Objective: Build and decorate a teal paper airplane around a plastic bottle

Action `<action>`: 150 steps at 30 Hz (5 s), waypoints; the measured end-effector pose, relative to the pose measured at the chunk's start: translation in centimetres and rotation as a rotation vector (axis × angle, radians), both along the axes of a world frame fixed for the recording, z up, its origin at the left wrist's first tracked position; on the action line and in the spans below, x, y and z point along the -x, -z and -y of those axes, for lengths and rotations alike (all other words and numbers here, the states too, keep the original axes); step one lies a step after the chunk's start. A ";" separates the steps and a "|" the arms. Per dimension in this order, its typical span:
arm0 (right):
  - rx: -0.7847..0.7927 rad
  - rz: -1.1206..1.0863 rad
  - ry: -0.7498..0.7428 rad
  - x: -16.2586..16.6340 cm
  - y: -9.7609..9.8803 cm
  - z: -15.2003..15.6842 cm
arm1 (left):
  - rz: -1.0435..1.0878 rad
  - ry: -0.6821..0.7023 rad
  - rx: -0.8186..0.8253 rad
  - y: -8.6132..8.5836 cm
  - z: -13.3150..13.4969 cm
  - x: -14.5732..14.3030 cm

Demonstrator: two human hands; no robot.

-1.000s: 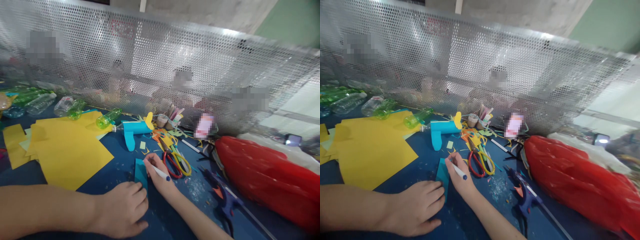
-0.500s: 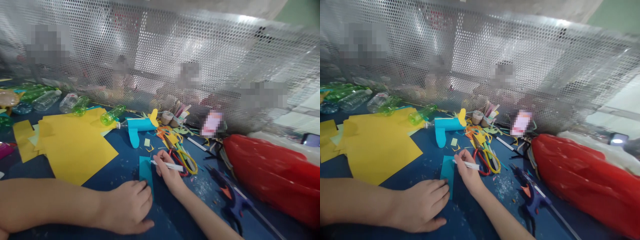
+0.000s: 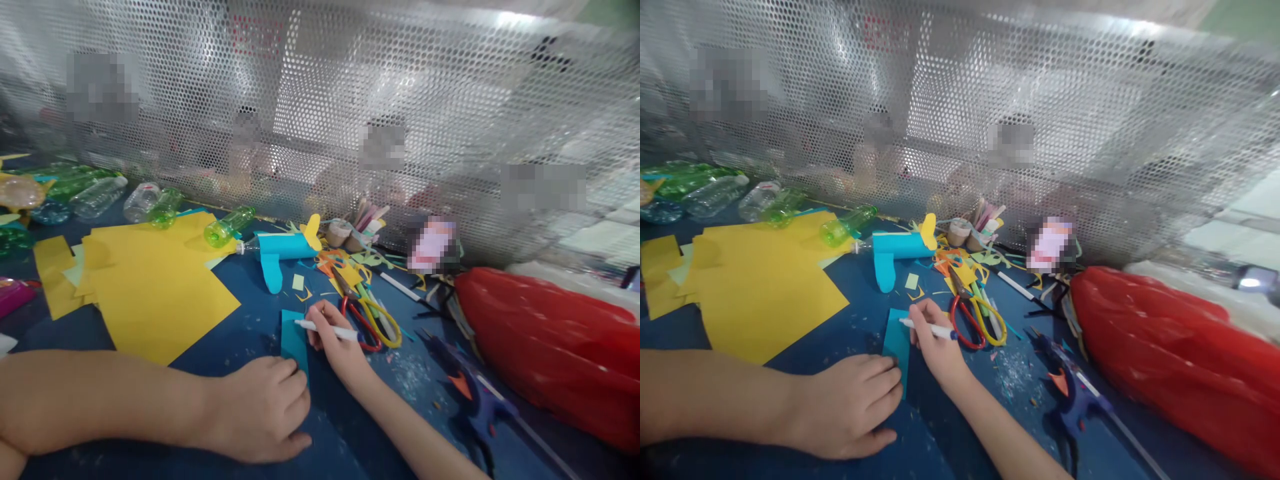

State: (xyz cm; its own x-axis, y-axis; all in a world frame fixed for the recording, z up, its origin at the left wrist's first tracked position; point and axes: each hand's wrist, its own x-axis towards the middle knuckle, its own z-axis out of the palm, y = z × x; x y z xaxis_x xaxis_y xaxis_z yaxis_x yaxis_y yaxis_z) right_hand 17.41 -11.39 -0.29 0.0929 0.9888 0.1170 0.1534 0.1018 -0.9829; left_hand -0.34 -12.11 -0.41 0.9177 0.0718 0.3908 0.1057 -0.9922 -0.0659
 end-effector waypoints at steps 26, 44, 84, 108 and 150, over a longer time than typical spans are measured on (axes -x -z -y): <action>-0.246 0.517 0.126 -1.7 -2.8 0.1 | -0.121 -0.090 0.369 -2.0 -1.4 0.6; 0.182 1.255 0.369 -17.2 -1.8 -3.4 | 0.413 -0.420 1.047 -3.2 -7.0 0.0; -0.045 0.599 -0.011 -4.7 -2.8 -1.9 | 0.343 -0.665 0.568 -2.7 -21.2 5.1; -0.340 0.150 0.017 -4.1 -15.6 -0.6 | 0.746 0.026 1.177 -12.6 -14.2 -0.9; -0.467 0.393 0.025 -2.5 -15.8 -1.4 | 0.815 0.059 0.585 -12.0 -10.5 -2.7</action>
State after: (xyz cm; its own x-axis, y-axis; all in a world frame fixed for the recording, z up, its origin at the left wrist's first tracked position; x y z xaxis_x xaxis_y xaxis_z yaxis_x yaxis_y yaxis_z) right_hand 19.86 -9.98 15.48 -0.0230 0.8229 0.5677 0.5038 0.5000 -0.7044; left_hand 2.38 -1.56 11.61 0.3945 0.4164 0.8191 -0.1487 -0.8507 0.5041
